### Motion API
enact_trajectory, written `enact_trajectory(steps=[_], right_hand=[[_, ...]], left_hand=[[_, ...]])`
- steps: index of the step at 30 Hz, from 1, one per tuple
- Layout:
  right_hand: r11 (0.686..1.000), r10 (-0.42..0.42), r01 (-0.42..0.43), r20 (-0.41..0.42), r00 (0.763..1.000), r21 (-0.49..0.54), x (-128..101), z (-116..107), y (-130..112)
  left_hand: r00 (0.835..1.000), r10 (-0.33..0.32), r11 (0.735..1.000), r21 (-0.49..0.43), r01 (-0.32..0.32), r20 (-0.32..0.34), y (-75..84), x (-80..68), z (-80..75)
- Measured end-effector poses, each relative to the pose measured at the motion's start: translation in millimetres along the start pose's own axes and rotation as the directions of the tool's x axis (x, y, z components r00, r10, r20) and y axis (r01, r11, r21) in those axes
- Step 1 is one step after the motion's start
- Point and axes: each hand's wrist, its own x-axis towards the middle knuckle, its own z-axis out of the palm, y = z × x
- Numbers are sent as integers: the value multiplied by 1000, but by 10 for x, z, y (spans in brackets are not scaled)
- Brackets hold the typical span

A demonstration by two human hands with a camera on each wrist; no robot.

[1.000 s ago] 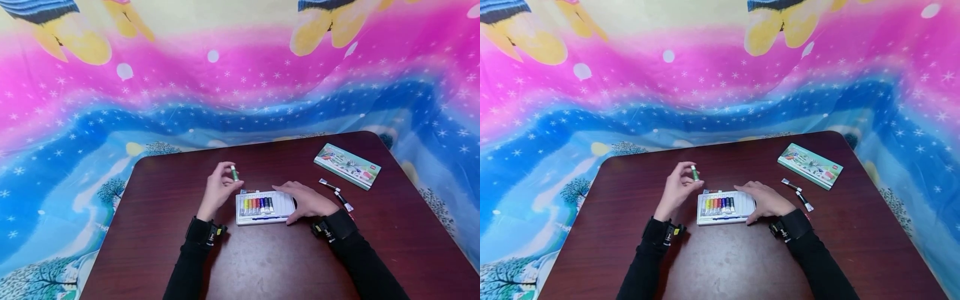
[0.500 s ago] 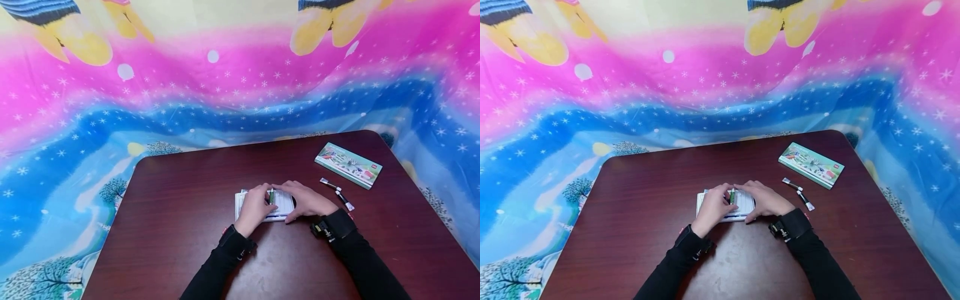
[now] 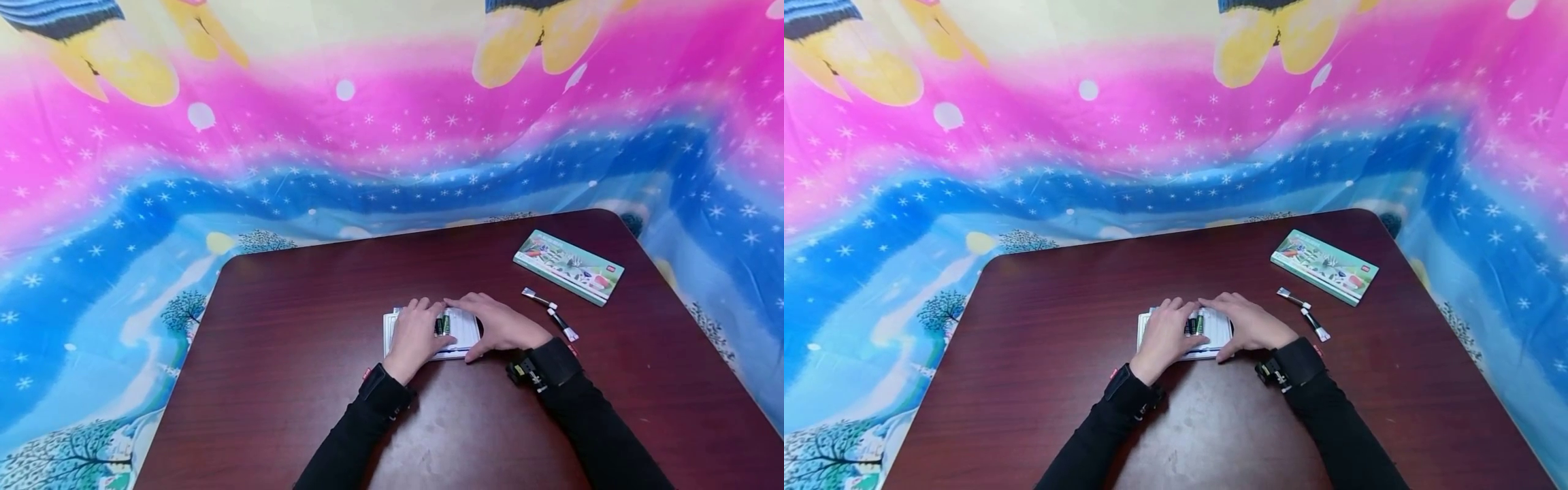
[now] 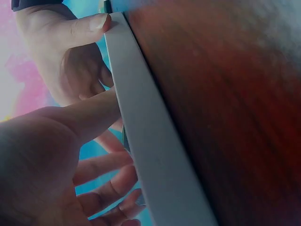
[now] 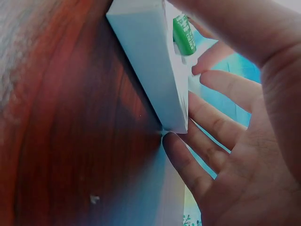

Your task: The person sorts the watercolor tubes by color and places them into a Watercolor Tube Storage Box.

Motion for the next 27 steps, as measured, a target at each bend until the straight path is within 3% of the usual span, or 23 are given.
enact_trajectory(steps=[7,12,19,23,27], right_hand=[[1000,-3,3,4,1000,8,14,15,18],[1000,-1,1,9,1000,5,17,2,19],[1000,-10,10,1,1000,-5,14,-18,11],[1000,-7,7,0,1000,-1,4,-7,9],[1000,1,-1,0,1000,7,-2,6,10]], left_hand=[[1000,18,1000,25,-18,-5,-56,-16,-38],[999,40,992,115,-41,10,-47,-21,-59],[995,44,953,296,-69,92,43,-9,-96],[989,31,942,327,-77,144,55,-8,-117],[981,25,948,307,-84,191,22,-11,-124]])
